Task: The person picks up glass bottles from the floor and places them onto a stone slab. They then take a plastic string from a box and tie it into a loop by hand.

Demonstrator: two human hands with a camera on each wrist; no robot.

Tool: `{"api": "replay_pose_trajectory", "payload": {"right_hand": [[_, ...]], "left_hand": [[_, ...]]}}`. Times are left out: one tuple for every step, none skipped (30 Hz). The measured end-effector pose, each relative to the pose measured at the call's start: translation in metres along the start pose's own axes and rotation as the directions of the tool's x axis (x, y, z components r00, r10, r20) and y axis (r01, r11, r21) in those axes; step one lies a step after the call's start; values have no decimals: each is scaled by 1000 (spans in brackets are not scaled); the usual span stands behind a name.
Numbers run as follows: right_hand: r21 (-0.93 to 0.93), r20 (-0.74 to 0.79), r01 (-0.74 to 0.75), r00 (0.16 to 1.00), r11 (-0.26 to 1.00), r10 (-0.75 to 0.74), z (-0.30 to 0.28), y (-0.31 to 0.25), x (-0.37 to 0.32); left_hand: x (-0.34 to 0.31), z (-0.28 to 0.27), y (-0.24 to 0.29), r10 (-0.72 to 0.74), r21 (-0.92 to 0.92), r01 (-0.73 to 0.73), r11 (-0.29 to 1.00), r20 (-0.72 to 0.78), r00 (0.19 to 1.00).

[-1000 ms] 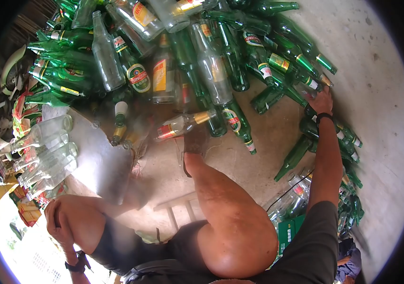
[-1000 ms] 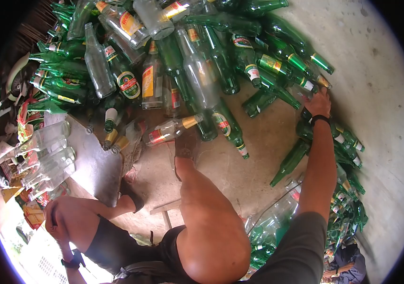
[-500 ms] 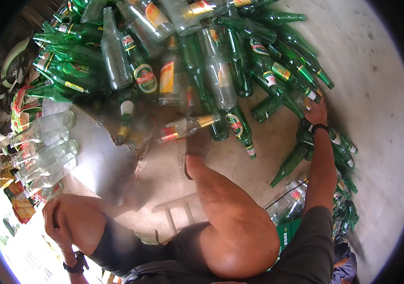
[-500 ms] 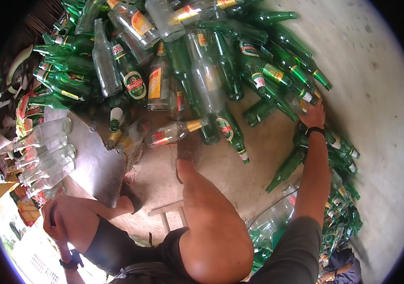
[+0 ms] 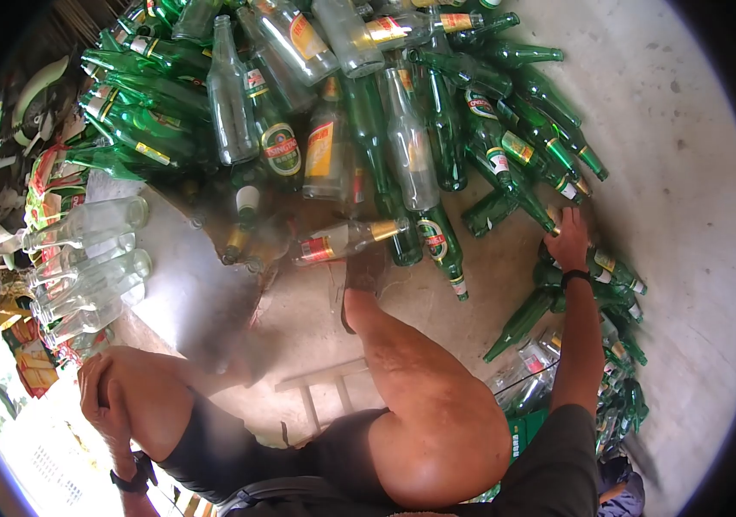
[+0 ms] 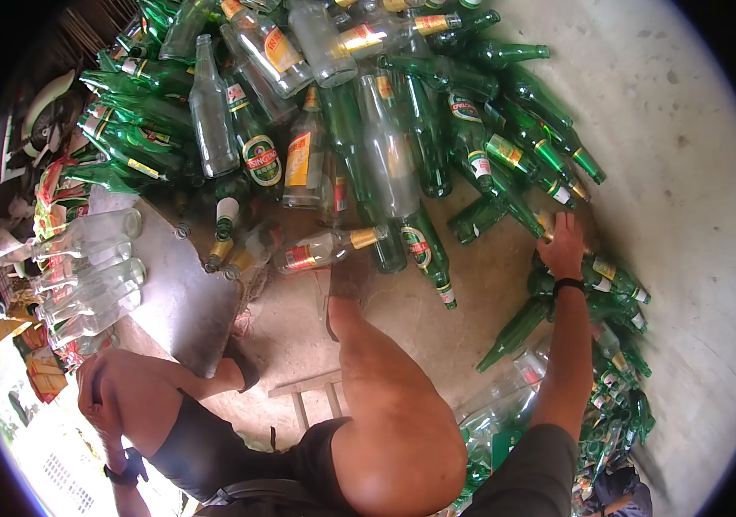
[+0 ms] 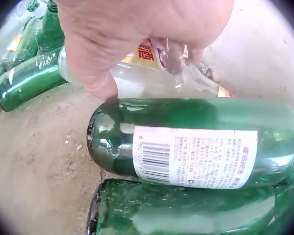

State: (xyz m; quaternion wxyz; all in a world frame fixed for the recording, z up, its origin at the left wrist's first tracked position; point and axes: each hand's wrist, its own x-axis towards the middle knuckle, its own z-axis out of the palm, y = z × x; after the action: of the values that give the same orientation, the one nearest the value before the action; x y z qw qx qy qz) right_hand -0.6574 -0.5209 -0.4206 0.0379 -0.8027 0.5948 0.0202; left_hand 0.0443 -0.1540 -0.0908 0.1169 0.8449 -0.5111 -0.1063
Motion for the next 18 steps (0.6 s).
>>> {"api": "replay_pose_trajectory", "payload": {"right_hand": [[17, -7, -1, 1000, 1000, 1, -2, -2, -3], [35, -15, -1, 1000, 999, 1, -4, -5, -5], [35, -23, 3, 1000, 999, -3, -5, -6, -6], [17, -6, 21, 1000, 1000, -21, -7, -7, -8], [-3, 11, 39, 999, 999, -39, -9, -7, -10], [-5, 4, 43, 999, 999, -43, -11, -9, -12], [-12, 7, 60, 998, 998, -60, -13, -12, -13], [-20, 8, 76, 997, 997, -76, -16, -14, -15], [-23, -3, 80, 997, 997, -80, -17, -14, -16], [-18, 14, 118, 993, 993, -118, -18, -15, -18], [-12, 32, 155, 987, 988, -155, -17, -18, -21], [-14, 25, 159, 987, 987, -159, -19, -21, -23], [-15, 44, 178, 983, 984, -177, -21, -25, -26], [-15, 62, 196, 979, 981, -195, -24, -28, -29], [-19, 52, 198, 979, 980, -197, -28, -35, -33], [-15, 77, 167, 983, 986, -165, -31, -42, -40], [-13, 103, 136, 986, 991, -134, -35, -49, -47], [-15, 95, 140, 986, 990, -138, -37, -55, -55]], "left_hand": [[-1, -1, 1, 5, -11, -5, 1000, -5, 1000], [-3, -1, -1, 3, -12, -3, 1000, -13, 1000], [-4, -1, -4, 15, -13, -15, 1000, -18, 1000], [-5, -2, -5, 28, -14, -29, 999, -21, 999], [-6, -2, -5, 28, -18, -28, 999, -27, 999], [-7, -3, -5, 44, -18, -45, 999, -25, 999], [-9, -5, -5, 59, -16, -59, 998, -22, 998], [-10, -6, -4, 57, -19, -57, 998, -31, 998], [-12, -6, -4, 63, -25, -64, 998, -35, 997], [-13, -7, -4, 69, -29, -70, 997, -38, 997], [-15, -9, -4, 68, -28, -69, 997, -47, 997], [-17, -9, -4, 67, -27, -68, 997, -52, 996], [-19, -9, -4, 66, -28, -68, 997, -57, 996], [-20, -10, -5, 66, -32, -69, 997, -67, 996], [-22, -11, -6, 77, -42, -80, 996, -71, 994], [-24, -12, -7, 88, -51, -91, 994, -74, 993], [-26, -13, -7, 87, -54, -92, 994, -84, 993], [-28, -15, -6, 96, -35, -99, 994, -90, 991]]}}
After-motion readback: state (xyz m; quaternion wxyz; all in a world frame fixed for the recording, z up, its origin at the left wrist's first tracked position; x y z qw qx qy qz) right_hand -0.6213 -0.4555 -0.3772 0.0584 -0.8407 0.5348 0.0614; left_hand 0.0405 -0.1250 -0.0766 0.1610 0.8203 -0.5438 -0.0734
